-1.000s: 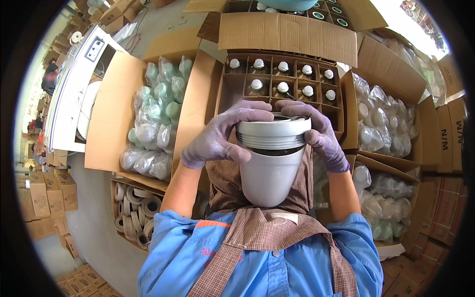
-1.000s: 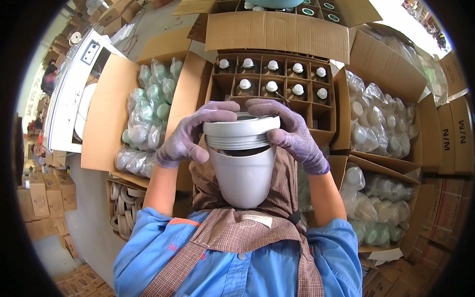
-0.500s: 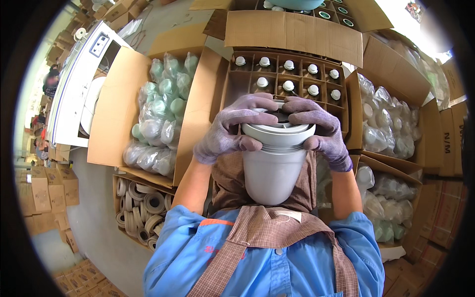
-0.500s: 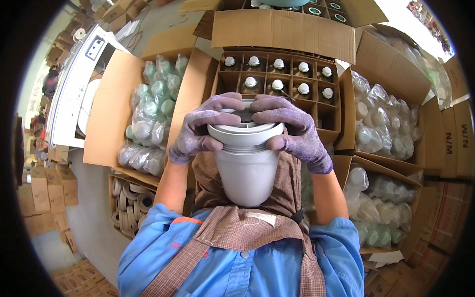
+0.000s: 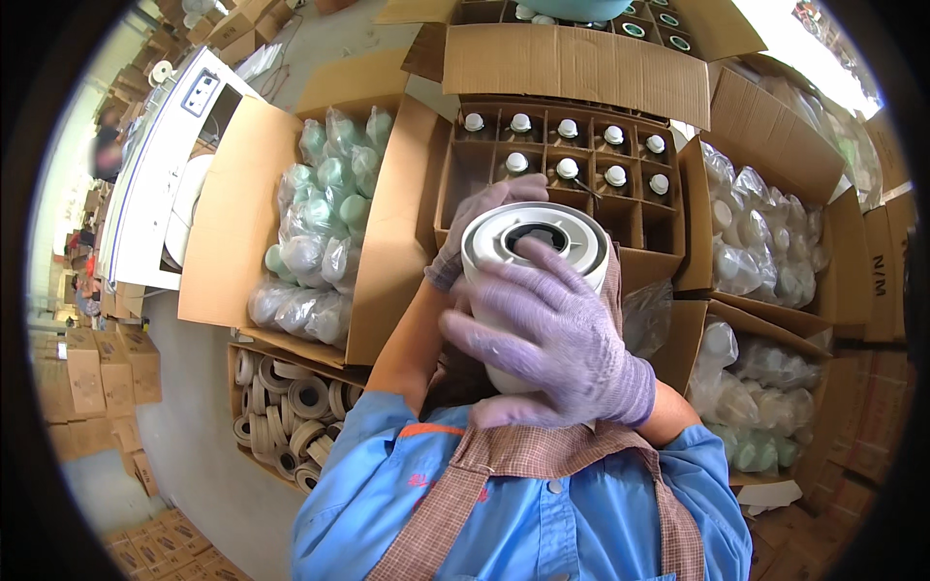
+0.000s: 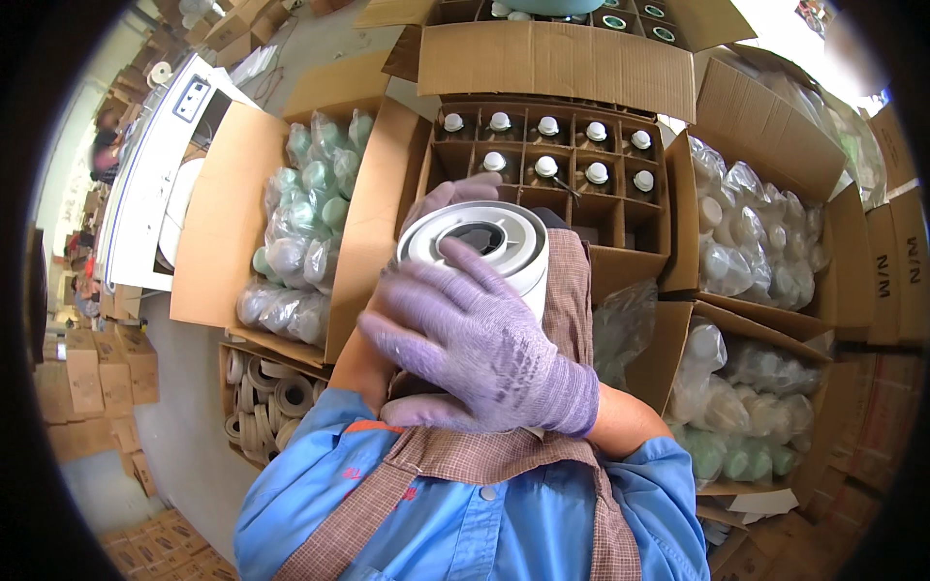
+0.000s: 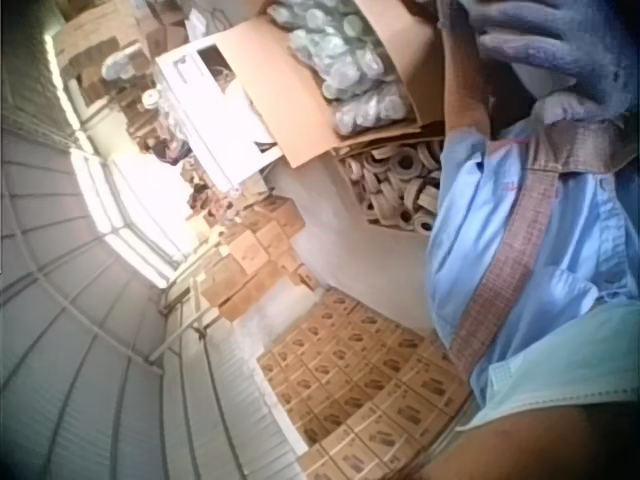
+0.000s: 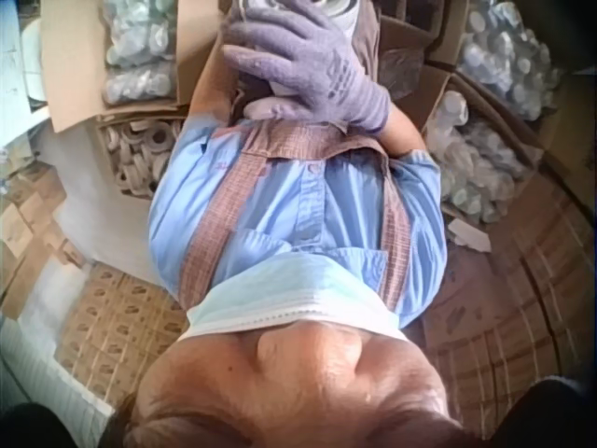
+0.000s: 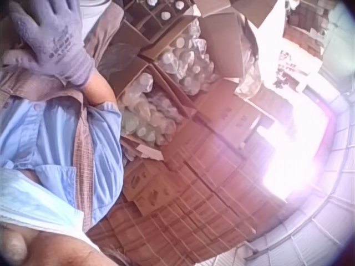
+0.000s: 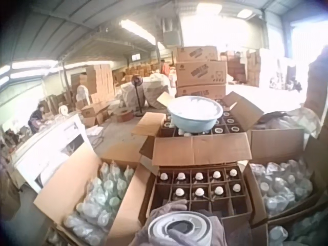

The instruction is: The person assembles thermos bottles by inserting a metal rod into the opening, screwing on a lid, and placing each bottle into a plastic bag. The person then places the bagged bottles into a cardboard box with dividers.

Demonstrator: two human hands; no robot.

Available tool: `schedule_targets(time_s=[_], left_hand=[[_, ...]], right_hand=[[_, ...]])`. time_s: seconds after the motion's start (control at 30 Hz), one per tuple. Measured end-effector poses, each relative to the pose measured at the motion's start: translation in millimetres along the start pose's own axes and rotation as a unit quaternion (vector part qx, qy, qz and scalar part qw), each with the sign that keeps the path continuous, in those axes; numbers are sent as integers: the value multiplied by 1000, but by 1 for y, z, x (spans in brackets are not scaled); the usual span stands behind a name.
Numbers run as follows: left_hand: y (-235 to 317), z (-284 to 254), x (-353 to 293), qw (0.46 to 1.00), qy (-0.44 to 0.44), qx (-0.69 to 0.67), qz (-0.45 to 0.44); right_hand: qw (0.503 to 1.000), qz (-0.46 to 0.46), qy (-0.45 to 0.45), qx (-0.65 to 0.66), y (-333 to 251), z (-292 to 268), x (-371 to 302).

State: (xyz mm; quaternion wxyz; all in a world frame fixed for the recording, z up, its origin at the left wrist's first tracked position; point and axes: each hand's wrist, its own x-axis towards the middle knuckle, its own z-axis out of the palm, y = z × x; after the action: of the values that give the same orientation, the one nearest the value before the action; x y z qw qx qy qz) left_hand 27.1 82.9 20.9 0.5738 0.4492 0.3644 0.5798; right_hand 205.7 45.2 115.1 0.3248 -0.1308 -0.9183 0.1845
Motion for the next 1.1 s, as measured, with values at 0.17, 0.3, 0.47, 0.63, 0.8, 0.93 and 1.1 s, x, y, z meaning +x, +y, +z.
schedule_targets(time_s=[0.17, 0.3, 0.47, 0.63, 0.8, 0.93, 1.1], left_hand=[[31, 4, -18, 956, -46, 192, 217], [-16, -53, 1, 958, -57, 270, 74], [23, 8, -18, 916, -58, 318, 236], [-18, -51, 8, 971, -3, 231, 65], [15, -7, -12, 942, -85, 271, 181], [-2, -44, 10, 936, 41, 345, 61], [37, 2, -16, 907, 8, 390, 157]], right_hand=[[849, 291, 318, 306, 83, 18, -54], [995, 56, 57, 61, 24, 2, -23], [879, 301, 207, 305, 98, 33, -59], [990, 17, 134, 47, 53, 9, -32], [925, 236, 191, 227, 81, 31, -48], [996, 29, 59, 66, 36, 7, -29], [842, 315, 202, 388, 101, 33, -52]])
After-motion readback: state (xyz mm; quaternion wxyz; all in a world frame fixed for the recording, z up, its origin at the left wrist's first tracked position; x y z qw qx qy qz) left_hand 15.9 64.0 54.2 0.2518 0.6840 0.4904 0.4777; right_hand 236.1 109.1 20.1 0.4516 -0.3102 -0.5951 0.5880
